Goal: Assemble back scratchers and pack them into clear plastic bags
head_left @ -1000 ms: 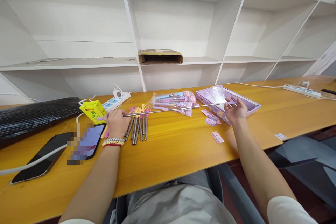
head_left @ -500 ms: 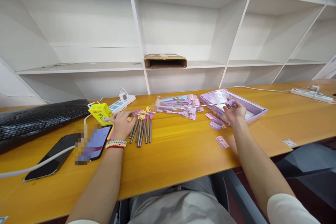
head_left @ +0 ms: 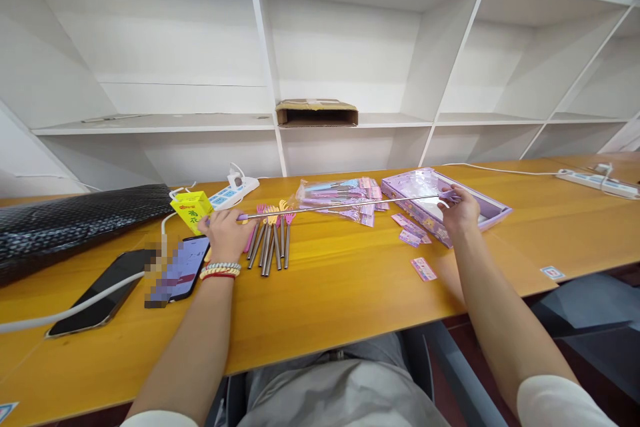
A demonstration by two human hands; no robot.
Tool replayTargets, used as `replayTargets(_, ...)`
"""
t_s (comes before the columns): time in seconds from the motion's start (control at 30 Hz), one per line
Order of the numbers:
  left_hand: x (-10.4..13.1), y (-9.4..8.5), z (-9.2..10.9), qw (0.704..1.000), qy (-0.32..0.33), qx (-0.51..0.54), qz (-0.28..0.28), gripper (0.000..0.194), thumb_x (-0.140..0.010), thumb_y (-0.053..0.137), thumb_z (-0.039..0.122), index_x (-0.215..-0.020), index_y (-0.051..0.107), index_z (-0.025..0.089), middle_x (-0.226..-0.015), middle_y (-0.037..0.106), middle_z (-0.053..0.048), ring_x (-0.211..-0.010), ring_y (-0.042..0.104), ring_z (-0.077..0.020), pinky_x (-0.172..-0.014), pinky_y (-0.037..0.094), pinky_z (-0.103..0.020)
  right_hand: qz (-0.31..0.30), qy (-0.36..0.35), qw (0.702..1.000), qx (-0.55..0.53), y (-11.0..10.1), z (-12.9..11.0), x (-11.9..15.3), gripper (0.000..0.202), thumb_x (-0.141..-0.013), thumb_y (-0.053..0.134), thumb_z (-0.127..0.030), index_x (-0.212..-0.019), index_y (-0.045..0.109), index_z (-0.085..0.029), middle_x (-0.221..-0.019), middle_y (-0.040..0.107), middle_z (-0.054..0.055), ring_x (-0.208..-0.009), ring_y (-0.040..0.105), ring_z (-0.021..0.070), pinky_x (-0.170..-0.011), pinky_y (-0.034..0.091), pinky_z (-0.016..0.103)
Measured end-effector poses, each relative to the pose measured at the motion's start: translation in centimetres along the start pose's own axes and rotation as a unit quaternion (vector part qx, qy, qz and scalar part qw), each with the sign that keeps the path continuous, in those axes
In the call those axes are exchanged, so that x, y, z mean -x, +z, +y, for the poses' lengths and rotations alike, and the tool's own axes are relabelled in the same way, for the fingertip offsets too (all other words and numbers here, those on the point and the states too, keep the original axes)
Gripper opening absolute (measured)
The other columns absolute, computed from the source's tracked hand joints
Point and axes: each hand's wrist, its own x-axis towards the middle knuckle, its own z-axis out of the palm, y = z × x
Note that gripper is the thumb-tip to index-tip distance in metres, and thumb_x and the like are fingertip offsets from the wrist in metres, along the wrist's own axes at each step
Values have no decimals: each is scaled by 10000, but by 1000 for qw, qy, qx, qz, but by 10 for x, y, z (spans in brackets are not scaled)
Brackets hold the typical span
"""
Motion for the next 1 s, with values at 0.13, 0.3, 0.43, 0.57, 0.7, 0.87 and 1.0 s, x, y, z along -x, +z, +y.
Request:
replayTargets(0.13, 0, 0, 3, 999, 32, -30, -22, 276, -683, 560, 454, -613, 567, 187, -680, 612, -79, -836, 536, -266, -876, 270, -412, 32, -36, 999, 18, 0, -1, -3, 158, -655, 525, -207, -810, 553, -194, -676, 629, -18, -481, 547, 98, -398, 410, 203)
replayTargets(0.3, -3, -4, 7, 991, 21, -108, -77, 280, -708, 489, 410, -552, 568, 191, -596, 583, -92, -723, 546, -269, -706, 328, -377, 78, -98, 989, 75, 2, 1, 0, 152, -657, 535, -195, -809, 547, -201, -612, 608, -41, -418, 524, 93, -334, 389, 181)
replayTargets(0.43, -5, -10, 9, 986, 13, -125, -105, 284, -717, 444, 368, -572, 600, 180, -601, 593, -103, -676, 552, -268, -656, 329, -366, 105, -151, 975, 128, -1, 1, 1, 90, -629, 566, -182, -718, 564, -174, -533, 590, -37, -364, 493, 90, -288, 345, 169)
replayTargets(0.57, -5, -14, 12, 983, 4, -130, -133, 230, -680, 445, 301, -604, 625, 179, -605, 607, -107, -669, 565, -278, -620, 330, -354, 106, -155, 971, 149, -6, -4, 1, 20, -604, 592, -161, -613, 578, -150, -510, 591, -11, -340, 461, 86, -278, 311, 184)
replayTargets(0.7, -5, -14, 15, 979, -1, -138, -152, 221, -659, 452, 289, -627, 644, 183, -612, 616, -113, -673, 572, -285, -602, 330, -345, 124, -156, 971, 133, -9, -13, 3, 83, -603, 613, -133, -569, 542, -158, -447, 523, -21, -348, 423, 87, -295, 285, 211)
replayTargets(0.87, -4, -13, 16, 975, -4, -149, -164, 226, -643, 463, 296, -658, 663, 191, -617, 627, -106, -675, 578, -282, -593, 332, -334, 143, -169, 967, 127, -11, -15, 4, 131, -622, 599, -131, -566, 492, -182, -434, 469, -34, -403, 450, 104, -323, 276, 220)
replayTargets(1.0, -3, -15, 14, 977, -7, -154, -146, 242, -662, 454, 319, -650, 655, 186, -644, 638, -104, -691, 583, -283, -578, 326, -323, 178, -190, 954, 148, -13, -16, 6, 95, -651, 573, -158, -609, 494, -192, -466, 473, -34, -421, 444, 108, -361, 303, 238)
